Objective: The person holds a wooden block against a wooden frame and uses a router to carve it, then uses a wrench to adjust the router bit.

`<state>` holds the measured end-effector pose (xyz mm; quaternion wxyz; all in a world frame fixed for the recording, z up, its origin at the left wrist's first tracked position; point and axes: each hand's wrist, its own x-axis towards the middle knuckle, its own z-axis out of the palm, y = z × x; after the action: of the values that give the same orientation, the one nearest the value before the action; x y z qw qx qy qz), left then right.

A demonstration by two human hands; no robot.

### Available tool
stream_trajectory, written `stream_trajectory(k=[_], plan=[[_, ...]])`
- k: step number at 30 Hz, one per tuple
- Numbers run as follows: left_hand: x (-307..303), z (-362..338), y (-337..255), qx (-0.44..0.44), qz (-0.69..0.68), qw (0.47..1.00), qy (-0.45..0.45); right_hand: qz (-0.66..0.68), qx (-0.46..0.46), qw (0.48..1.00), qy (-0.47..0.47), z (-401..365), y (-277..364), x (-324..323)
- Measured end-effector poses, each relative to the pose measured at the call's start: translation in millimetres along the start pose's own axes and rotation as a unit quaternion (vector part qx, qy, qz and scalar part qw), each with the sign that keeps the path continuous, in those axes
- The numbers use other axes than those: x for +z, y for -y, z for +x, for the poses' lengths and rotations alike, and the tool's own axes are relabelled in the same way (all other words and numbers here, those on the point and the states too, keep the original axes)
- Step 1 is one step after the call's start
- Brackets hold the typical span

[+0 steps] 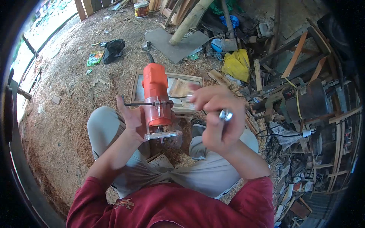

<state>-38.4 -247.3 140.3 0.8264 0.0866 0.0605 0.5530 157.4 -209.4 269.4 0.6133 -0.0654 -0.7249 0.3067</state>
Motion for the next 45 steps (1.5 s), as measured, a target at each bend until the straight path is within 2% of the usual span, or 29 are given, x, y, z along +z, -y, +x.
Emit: stream_trajectory(k=[2, 4, 5, 7, 10, 12, 13, 16, 17, 23, 26, 27, 31, 36, 38, 45], plan=[[-2.2, -0.6, 0.9, 0.009, 0.021, 1.000, -0.014, -0.087, 0.117, 0.989, 0.001, 1.0, 1.6, -3.1], [-4.8, -1.5, 0.6, 0.016, 0.032, 0.999, -0.023, -0.164, 0.314, 0.933, 0.058, 1.2, 12.7, -13.0], [-4.6, -1.2, 0.1, 0.022, 0.022, 0.999, -0.015, -0.196, 0.363, 0.906, 0.092, -0.5, 7.5, -11.3], [-1.1, 0.6, -1.5, 0.035, 0.002, 0.999, 0.001, -0.184, 0.391, 0.895, 0.114, -10.9, -2.6, -7.5], [5.3, 0.4, -3.8, 0.059, 0.063, 0.996, 0.005, -0.158, 0.464, 0.865, 0.108, -36.4, -16.6, -6.4], [-3.0, 5.7, -5.5, 0.083, 0.070, 0.992, -0.058, -0.126, 0.507, 0.847, 0.099, -50.9, -27.3, -6.5], [-5.2, 8.2, -5.8, 0.096, 0.073, 0.989, -0.089, -0.156, 0.520, 0.830, 0.132, -57.8, -33.6, -9.5], [-3.7, 12.8, -0.9, 0.090, 0.149, 0.980, -0.096, 0.003, 0.577, 0.814, 0.068, -67.6, -37.5, -6.6], [-5.2, 15.4, 1.3, 0.081, 0.156, 0.980, -0.096, -0.032, 0.634, 0.766, 0.099, -66.2, -38.8, -13.6], [-10.3, 31.7, 16.2, 0.029, 0.228, 0.970, -0.078, 0.055, 0.658, 0.749, 0.055, -86.2, -47.9, -20.2], [-8.4, 38.8, 20.2, 0.012, 0.213, 0.973, -0.092, 0.086, 0.690, 0.715, 0.080, -81.6, -46.3, -32.2], [-5.0, 41.9, 19.9, 0.006, 0.203, 0.977, -0.069, 0.117, 0.700, 0.702, 0.062, -80.4, -46.9, -32.5], [4.2, 51.5, 20.2, 0.011, 0.220, 0.973, -0.065, 0.132, 0.690, 0.710, 0.038, -75.2, -46.4, -39.1], [10.8, 63.5, 12.7, -0.022, 0.255, 0.964, -0.072, 0.128, 0.690, 0.712, 0.020, -74.4, -62.5, -44.7], [-2.5, 71.6, 8.5, -0.024, 0.279, 0.958, -0.059, 0.112, 0.694, 0.710, 0.041, -73.3, -71.5, -48.3], [-48.8, 105.5, -15.4, -0.053, 0.305, 0.950, -0.047, 0.128, 0.672, 0.729, 0.003, -75.2, -108.6, -46.2]])
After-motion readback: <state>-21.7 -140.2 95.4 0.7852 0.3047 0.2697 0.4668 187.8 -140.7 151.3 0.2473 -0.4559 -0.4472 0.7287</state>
